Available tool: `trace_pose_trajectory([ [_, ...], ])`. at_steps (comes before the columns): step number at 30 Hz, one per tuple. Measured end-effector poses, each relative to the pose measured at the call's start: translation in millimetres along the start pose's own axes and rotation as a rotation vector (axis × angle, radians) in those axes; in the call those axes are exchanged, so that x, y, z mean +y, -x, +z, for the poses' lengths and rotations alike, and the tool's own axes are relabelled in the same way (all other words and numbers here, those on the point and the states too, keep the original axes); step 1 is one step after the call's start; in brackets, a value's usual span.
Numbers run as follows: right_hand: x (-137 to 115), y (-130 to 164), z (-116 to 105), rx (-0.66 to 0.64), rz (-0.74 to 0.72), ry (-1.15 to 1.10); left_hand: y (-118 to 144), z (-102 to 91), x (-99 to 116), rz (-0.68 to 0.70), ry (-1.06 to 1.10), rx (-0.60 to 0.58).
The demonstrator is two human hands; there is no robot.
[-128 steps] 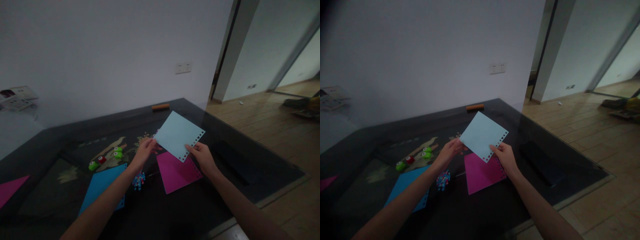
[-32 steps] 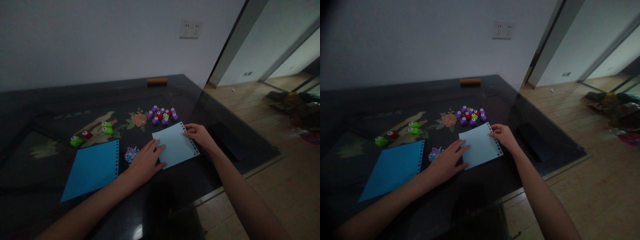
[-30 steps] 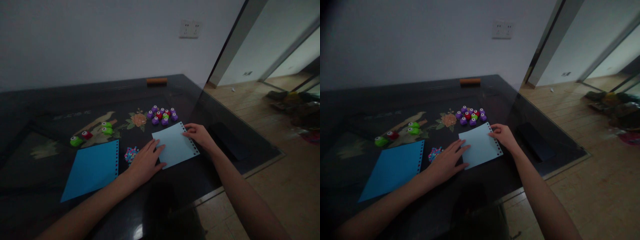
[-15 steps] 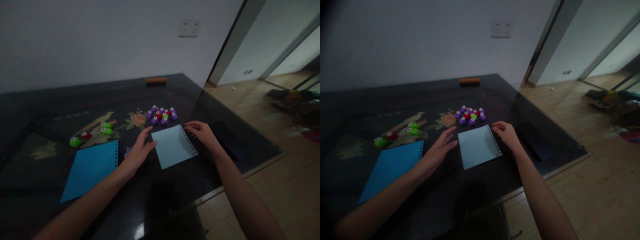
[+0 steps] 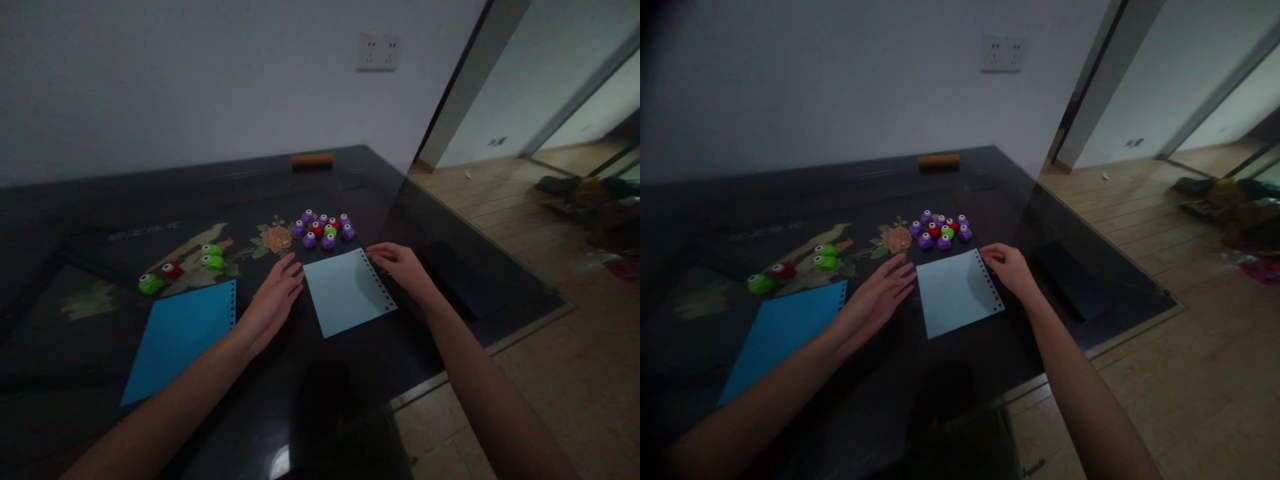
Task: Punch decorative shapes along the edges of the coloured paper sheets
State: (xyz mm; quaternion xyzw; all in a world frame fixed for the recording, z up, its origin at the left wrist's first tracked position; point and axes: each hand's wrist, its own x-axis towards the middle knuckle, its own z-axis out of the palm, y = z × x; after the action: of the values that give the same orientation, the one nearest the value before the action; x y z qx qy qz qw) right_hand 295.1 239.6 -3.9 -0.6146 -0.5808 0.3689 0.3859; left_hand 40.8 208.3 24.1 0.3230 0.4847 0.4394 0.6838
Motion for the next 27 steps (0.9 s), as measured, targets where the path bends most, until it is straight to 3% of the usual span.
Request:
trace_pose_trajectory([
  [5, 1, -1, 1, -0.001, -0.022, 0.025, 0, 0.3, -2, 0.017, 0.01, -0.006],
  [9, 1, -2, 0, 0.001, -0.053, 0.059, -1, -3.6, -5, 0.064, -0.102, -0.022],
  [13, 3, -3, 1, 0.066, -0.15, 0.194, 3, -4.6, -8, 0.32, -0.476, -0.098],
  [16, 5, -7, 6, 0.119, -0.226, 0.322, 13, 0.7, -16, 0.565, -0.907, -0.302],
  [19, 5, -17, 14, 0.093, -0.303, 0.423, 25, 6.9, -31, 0.735, -1.225, -0.492],
  [23, 6, -36, 22, 0.04, -0.364, 0.52, 28, 8.5, -50, 0.854, -1.455, -0.507],
  [27, 9, -47, 28, 0.022, -0.354, 0.546, 22, 6.1, -57, 0.917, -1.528, -0.456],
])
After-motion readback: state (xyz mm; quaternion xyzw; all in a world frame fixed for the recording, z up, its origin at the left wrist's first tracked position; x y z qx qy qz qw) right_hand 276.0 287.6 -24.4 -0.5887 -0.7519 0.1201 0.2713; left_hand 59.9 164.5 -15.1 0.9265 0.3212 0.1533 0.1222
